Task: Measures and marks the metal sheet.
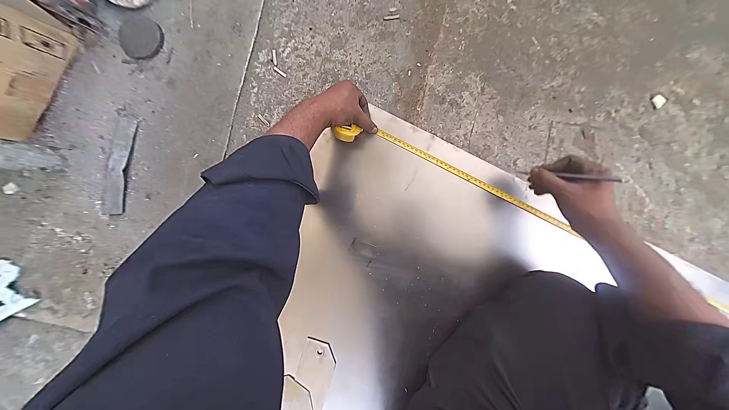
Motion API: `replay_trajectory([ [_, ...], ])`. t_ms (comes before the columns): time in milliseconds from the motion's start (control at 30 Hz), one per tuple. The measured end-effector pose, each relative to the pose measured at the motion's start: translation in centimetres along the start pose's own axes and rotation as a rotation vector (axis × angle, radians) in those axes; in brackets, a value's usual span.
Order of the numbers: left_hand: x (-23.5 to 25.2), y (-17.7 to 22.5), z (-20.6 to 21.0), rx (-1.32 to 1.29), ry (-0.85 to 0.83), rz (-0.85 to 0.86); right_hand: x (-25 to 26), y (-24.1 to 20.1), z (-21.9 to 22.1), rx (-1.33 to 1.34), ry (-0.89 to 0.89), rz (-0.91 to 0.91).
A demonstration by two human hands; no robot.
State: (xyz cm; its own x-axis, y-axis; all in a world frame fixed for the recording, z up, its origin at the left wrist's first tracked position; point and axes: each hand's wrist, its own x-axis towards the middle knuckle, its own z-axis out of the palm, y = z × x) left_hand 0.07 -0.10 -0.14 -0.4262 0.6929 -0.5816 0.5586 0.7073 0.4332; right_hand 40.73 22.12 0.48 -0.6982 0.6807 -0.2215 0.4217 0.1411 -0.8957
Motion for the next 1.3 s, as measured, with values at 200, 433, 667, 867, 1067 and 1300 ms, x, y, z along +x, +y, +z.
replay_trajectory([
  [200,-0.2,0.5,0.1,0.021,0.008,-0.022,-8.1,5.8,-3.3,0.308,0.229,0.312],
  [433,-0.6,0.4,0.8,-0.001,0.045,-0.023,-10.6,10.2,-10.0,-0.737,0.061,-0.090],
  [667,-4.2,3.3,2.9,0.101,0.128,0.000,-14.3,14.3,-16.9,-0.847,0.044,0.005],
  [867,-11.8,8.6,1.8,0.009,0.027,0.000,-16.6,12.8,-24.7,-0.755,-0.107,-0.210],
  [1067,-19.2,20.4,7.5,-0.057,-0.175,0.231,-22.0,6.4,-24.8,-0.469,0.027,-0.365],
  [1300,-27.6,30.7,16.9,0.189,-0.236,0.343,-26.2,3.4,-17.8,-0.510,-0.201,-0.373],
])
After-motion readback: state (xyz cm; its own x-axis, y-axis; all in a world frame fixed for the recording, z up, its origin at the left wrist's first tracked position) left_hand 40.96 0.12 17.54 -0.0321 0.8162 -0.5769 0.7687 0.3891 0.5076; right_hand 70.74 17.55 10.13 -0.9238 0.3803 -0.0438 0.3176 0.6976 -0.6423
